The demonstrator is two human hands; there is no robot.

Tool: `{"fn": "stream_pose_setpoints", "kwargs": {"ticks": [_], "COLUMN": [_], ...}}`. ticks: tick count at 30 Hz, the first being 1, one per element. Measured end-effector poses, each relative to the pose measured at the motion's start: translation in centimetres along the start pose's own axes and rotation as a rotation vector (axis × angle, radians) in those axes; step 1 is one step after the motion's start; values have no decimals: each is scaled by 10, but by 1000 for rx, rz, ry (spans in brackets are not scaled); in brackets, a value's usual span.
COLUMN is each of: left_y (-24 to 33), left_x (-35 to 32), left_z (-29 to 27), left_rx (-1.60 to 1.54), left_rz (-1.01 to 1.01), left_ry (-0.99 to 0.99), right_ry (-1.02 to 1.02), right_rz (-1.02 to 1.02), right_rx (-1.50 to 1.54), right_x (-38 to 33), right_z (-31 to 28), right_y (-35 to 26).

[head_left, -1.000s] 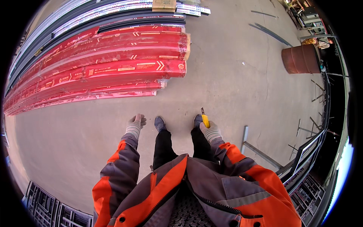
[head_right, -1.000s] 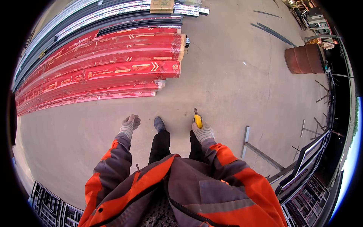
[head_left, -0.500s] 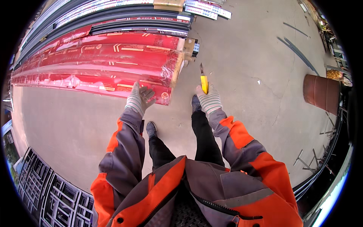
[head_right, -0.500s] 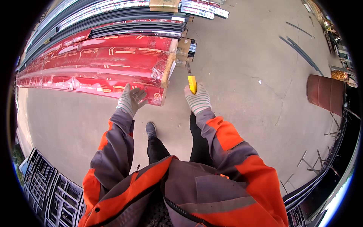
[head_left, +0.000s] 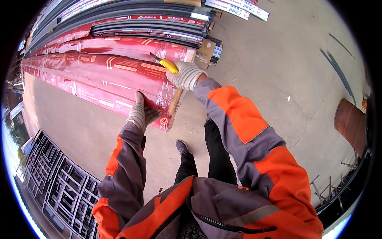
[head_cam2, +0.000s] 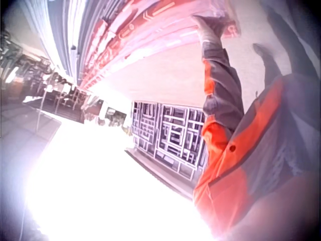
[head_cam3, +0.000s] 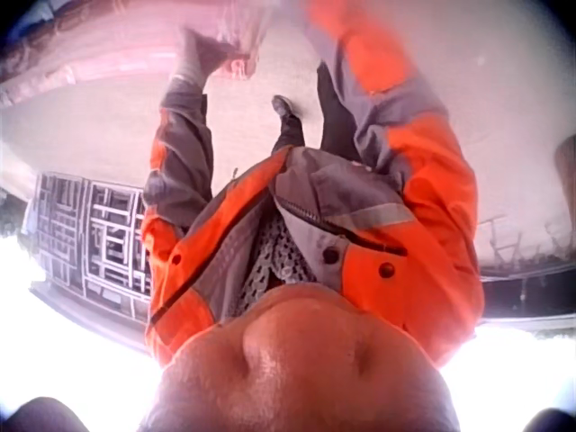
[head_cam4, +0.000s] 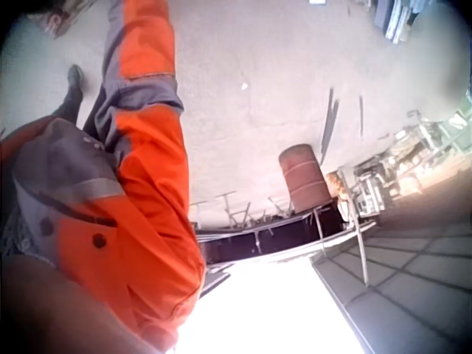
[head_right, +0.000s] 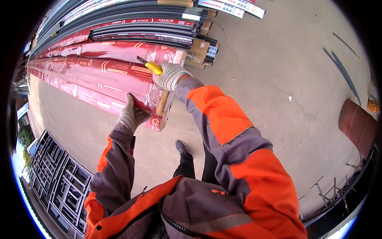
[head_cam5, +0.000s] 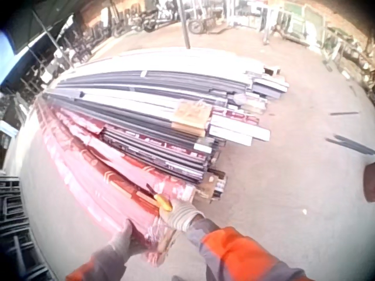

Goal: The person walks through a workshop area and approaches a stack of red-wrapped materials. Using a yellow utility knife, they cut through the plastic wrapping and cardboard ends to reveal black profiles with foam inserts inside.

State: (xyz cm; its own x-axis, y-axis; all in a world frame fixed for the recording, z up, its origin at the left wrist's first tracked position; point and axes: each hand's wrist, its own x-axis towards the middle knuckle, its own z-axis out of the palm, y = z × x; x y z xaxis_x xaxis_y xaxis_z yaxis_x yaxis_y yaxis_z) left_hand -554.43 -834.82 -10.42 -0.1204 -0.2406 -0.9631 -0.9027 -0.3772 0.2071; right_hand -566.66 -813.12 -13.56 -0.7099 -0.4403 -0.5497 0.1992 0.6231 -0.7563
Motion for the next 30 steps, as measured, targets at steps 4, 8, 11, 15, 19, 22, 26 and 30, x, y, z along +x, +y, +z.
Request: {"fn": "stream_pose_setpoints", "kwargs": {"ticks": [4, 8, 11, 15, 19, 22, 26, 30], "left_y": [4, 1, 0, 7, -8, -4, 2, 3], "left_x": [-1, 0, 0, 5, 10, 7, 11, 10], "left_z": [3, -5, -8, 24, -15, -10, -5, -6], "left_rx": [-34, -81, -103, -62, -101, -61, -59, 10], "left_rz": [15, 38, 60, 72, 86, 81, 50, 44], "left_ry": [-21, 39, 47, 33, 89, 53, 49, -18], "right_ry": [-93, -70, -66, 29, -68, -88, -92, -135], "right_rz": [-16, -47, -33, -46, -125, -148, -192, -48], "right_rx": [127, 86, 11, -220, -347, -405, -419, -368], "right_x": [7, 5, 2, -11, -13, -9, 9, 12], "right_z": [-10, -2, -5, -17, 6, 1, 2, 0], "right_y": [16, 7, -6, 0, -32, -26, -33, -54]}}
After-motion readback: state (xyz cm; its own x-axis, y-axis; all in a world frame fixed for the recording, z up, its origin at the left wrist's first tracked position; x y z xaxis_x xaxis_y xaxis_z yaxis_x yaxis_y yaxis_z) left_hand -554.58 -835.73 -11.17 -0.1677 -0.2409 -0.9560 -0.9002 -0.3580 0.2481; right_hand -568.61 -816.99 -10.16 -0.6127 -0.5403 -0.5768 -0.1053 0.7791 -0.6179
